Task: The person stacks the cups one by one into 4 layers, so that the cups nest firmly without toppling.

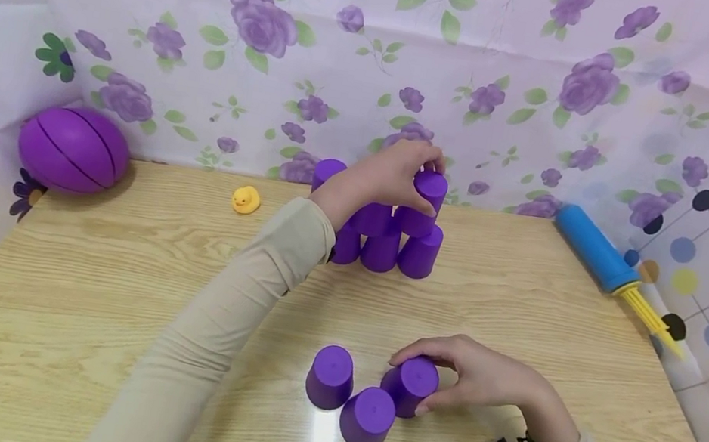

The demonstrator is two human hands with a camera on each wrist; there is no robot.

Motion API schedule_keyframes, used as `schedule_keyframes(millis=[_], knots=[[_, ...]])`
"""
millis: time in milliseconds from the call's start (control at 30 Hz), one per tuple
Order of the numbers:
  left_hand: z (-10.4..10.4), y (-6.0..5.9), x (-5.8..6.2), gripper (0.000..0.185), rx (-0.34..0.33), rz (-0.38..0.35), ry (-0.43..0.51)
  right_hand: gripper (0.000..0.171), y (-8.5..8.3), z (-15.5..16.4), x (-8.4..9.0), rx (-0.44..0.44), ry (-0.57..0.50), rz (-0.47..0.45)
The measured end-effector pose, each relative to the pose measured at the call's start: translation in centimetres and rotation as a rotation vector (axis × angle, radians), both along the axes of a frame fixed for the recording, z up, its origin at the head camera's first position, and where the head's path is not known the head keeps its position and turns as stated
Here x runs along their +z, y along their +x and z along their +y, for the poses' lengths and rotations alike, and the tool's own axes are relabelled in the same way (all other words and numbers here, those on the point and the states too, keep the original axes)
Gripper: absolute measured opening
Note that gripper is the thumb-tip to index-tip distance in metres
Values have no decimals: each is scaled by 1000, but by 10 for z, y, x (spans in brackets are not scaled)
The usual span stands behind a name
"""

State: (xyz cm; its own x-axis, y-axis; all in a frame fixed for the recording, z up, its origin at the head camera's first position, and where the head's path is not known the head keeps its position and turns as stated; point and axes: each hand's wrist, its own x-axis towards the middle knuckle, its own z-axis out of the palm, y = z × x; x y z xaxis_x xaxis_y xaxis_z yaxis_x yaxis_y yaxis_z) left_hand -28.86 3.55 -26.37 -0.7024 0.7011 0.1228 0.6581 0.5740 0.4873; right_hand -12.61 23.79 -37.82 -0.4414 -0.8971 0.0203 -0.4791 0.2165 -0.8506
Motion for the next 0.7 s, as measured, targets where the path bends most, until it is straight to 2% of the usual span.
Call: schedule_keyframes(millis=[267,533,700], knots=[[-2,-2,-4,53,-1,-28,-12,50,1,-2,2,-5,3,26],[-5,1,-5,52,1,-61,-8,50,2,-3,2,-8,3,7],[-9,0,-6,59,2,-69,-3,50,1,-4,1,-4,3,8]])
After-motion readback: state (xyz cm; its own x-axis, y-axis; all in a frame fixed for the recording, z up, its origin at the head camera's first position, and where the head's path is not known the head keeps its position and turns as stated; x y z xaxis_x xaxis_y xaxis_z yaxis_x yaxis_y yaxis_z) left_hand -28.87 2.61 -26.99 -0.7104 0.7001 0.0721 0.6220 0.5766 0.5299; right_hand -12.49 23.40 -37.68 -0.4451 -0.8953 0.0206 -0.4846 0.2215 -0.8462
